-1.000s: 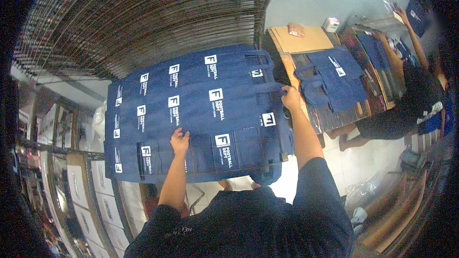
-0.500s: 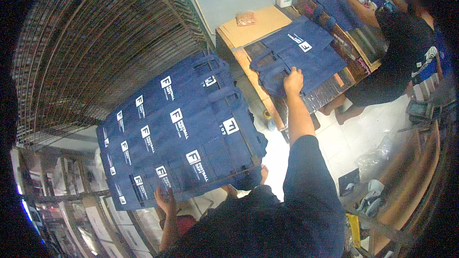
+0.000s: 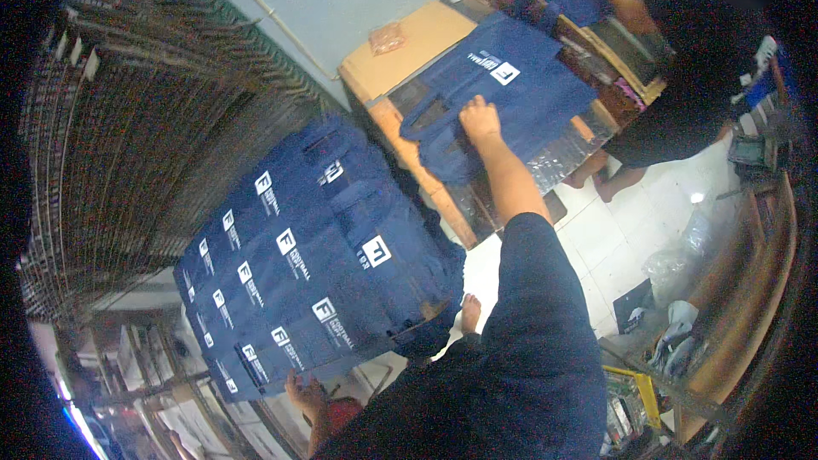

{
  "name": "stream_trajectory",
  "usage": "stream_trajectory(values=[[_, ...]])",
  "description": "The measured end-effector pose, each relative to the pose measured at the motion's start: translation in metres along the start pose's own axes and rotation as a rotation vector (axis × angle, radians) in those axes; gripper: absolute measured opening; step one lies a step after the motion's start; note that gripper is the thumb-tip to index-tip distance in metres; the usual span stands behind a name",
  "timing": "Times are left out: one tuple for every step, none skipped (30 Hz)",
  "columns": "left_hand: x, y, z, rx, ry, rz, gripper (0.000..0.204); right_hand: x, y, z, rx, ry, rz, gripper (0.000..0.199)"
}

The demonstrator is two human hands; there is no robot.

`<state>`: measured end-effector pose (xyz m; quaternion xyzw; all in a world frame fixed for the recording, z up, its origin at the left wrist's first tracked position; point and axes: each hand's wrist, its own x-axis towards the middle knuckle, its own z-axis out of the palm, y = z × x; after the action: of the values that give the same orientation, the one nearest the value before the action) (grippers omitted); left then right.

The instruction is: The person repeatedly picks up blue tote bags from a table and stacks them into a neat pile. The person aligns each bag before placing it on the stack. A coworker across the table also handles similar bags.

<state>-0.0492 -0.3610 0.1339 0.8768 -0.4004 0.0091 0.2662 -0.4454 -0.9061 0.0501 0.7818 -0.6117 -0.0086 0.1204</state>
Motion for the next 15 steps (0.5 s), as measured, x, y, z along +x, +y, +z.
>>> stream_trajectory(values=[[0.003, 0.014, 0.003, -0.014, -0.007, 0.027, 0.047, 0.005, 0.003, -0.007, 0.032, 0.012, 0.031, 0.02], [0.006, 0.025, 0.006, -0.027, -0.015, 0.054, 0.047, 0.008, 0.008, -0.014, 0.039, 0.093, 0.031, 0.02], [0.01, 0.028, 0.01, -0.064, -0.015, 0.121, 0.044, 0.013, 0.013, -0.032, 0.066, 0.089, 0.035, 0.021], [0.016, 0.037, 0.016, -0.114, -0.009, 0.226, 0.043, 0.017, 0.022, -0.048, 0.062, 0.14, 0.042, 0.023], [0.023, 0.049, 0.021, -0.164, 0.001, 0.328, 0.041, 0.02, 0.031, -0.068, 0.091, 0.203, 0.025, 0.026], [0.032, 0.064, 0.026, -0.221, 0.012, 0.438, 0.039, 0.023, 0.041, -0.09, 0.085, 0.206, 0.018, 0.027], [0.035, 0.083, 0.03, -0.322, -0.05, 0.378, 0.033, 0.022, 0.049, -0.119, 0.098, 0.239, -0.003, 0.026], [0.04, 0.101, 0.038, -0.4, -0.125, 0.389, 0.033, 0.024, 0.057, -0.141, 0.094, 0.205, -0.005, 0.023], [0.044, 0.119, 0.045, -0.475, -0.203, 0.399, 0.032, 0.023, 0.065, -0.165, 0.119, 0.264, -0.032, 0.021], [0.046, 0.138, 0.051, -0.548, -0.28, 0.407, 0.031, 0.017, 0.068, -0.196, 0.158, 0.331, -0.024, 0.02], [0.043, 0.161, 0.051, -0.617, -0.386, 0.335, 0.032, 0.007, 0.066, -0.232, 0.184, 0.432, -0.051, 0.021], [0.043, 0.18, 0.053, -0.673, -0.5, 0.365, 0.036, 0.005, 0.064, -0.251, 0.18, 0.438, -0.053, 0.023], [0.041, 0.193, 0.054, -0.723, -0.603, 0.381, 0.039, -0.007, 0.053, -0.287, 0.204, 0.344, -0.088, 0.024], [0.04, 0.21, 0.054, -0.774, -0.715, 0.409, 0.043, -0.023, 0.045, -0.317, 0.263, 0.341, -0.096, 0.025], [0.037, 0.232, 0.048, -0.837, -0.766, 0.427, 0.048, -0.045, 0.036, -0.342, 0.316, 0.273, -0.083, 0.025]])
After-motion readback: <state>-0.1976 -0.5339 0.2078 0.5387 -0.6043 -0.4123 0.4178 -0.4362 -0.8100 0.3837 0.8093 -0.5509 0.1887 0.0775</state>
